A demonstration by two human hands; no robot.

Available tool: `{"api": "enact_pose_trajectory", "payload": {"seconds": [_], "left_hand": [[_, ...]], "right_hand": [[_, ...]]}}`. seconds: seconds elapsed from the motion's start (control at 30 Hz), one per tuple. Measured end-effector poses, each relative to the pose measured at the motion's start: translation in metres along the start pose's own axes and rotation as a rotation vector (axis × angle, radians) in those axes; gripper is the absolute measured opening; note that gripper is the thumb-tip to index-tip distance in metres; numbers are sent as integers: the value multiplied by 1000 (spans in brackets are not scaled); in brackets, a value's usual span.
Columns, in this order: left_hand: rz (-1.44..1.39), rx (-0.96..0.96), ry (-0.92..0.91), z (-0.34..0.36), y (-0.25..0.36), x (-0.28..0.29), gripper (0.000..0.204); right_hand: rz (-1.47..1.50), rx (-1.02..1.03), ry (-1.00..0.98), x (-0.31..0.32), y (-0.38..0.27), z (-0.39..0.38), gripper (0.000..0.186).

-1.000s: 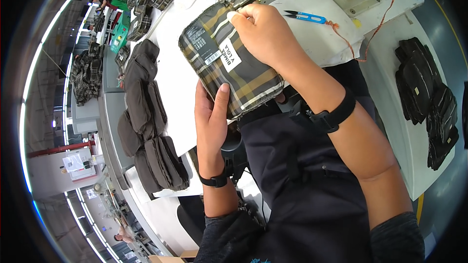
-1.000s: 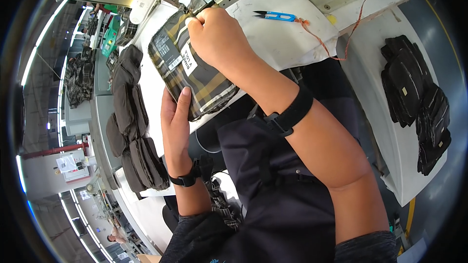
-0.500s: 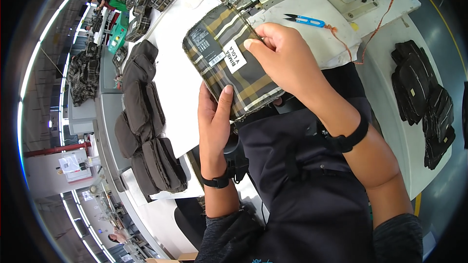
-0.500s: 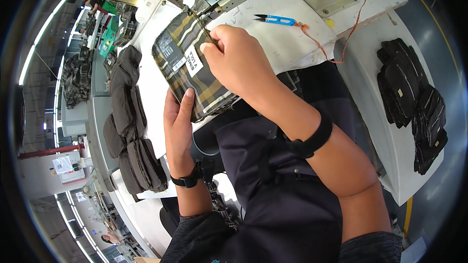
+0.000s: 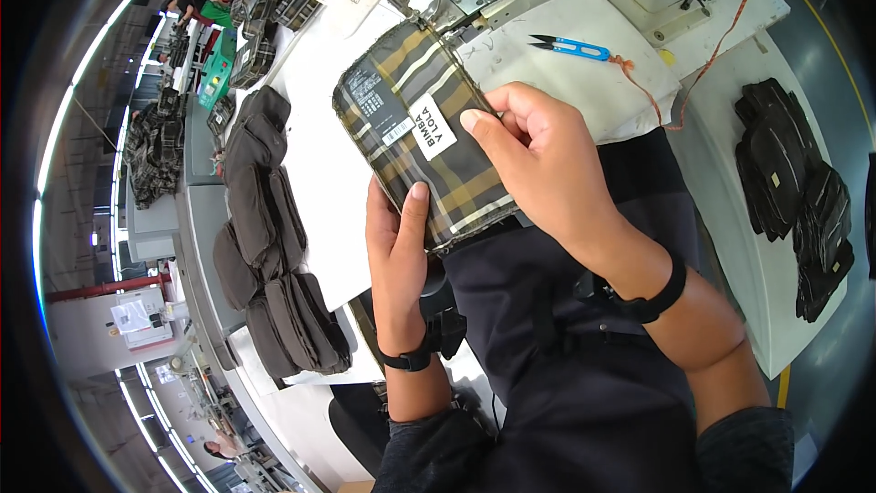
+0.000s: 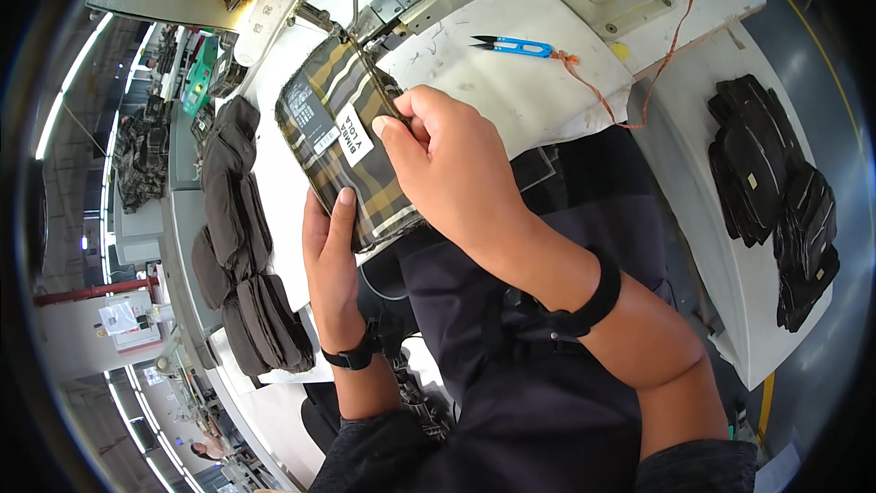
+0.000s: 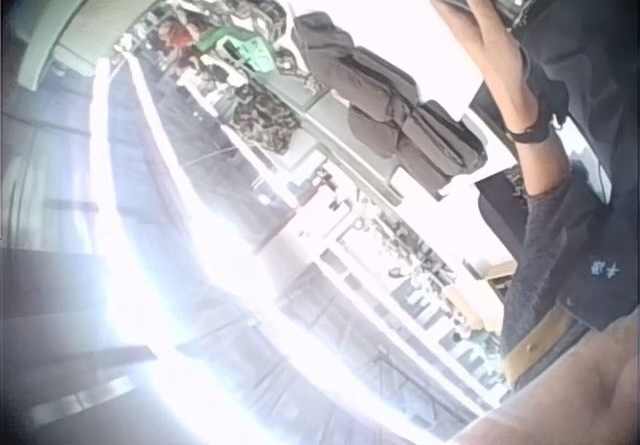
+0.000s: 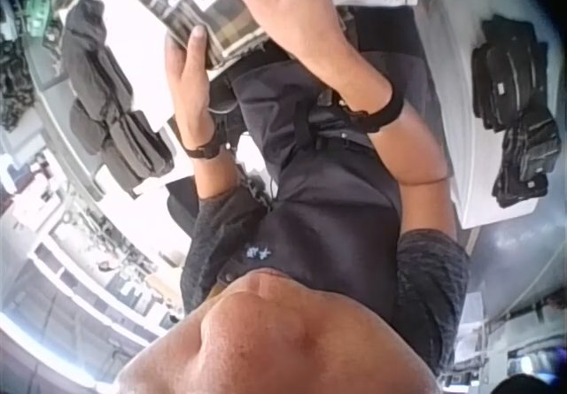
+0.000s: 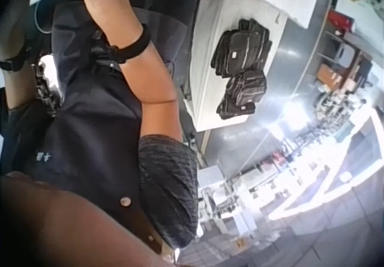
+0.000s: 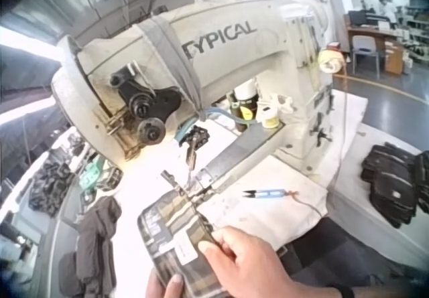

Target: Sewing and assembling fabric bags using an industrial sewing machine.

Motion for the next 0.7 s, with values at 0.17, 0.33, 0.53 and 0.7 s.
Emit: {"api": "enact_pose_trajectory", "payload": {"seconds": [0.17, 0.33, 0.53, 0.7], "left_hand": [[-1, -13, 65, -13, 9, 6, 50], [-795, 75, 51, -12, -14, 27, 63], [-902, 84, 97, 19, -40, 10, 61], [-947, 115, 49, 6, -49, 12, 60]], "right_hand": [[119, -21, -52, 0, -4, -1, 17], [664, -279, -99, -17, -1, 0, 13], [693, -296, -100, -19, -2, -2, 10], [441, -209, -140, -3, 2, 6, 14]]}}
Point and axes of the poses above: each hand's wrist, its own z-axis towards the middle knuckle, its own x-axis out of the back of the hand, y = z × x, the point moved 7 cm from there along z, towards the middle knuckle, and after that the axes turned 8 degrees about x, right-handed, at the moved point
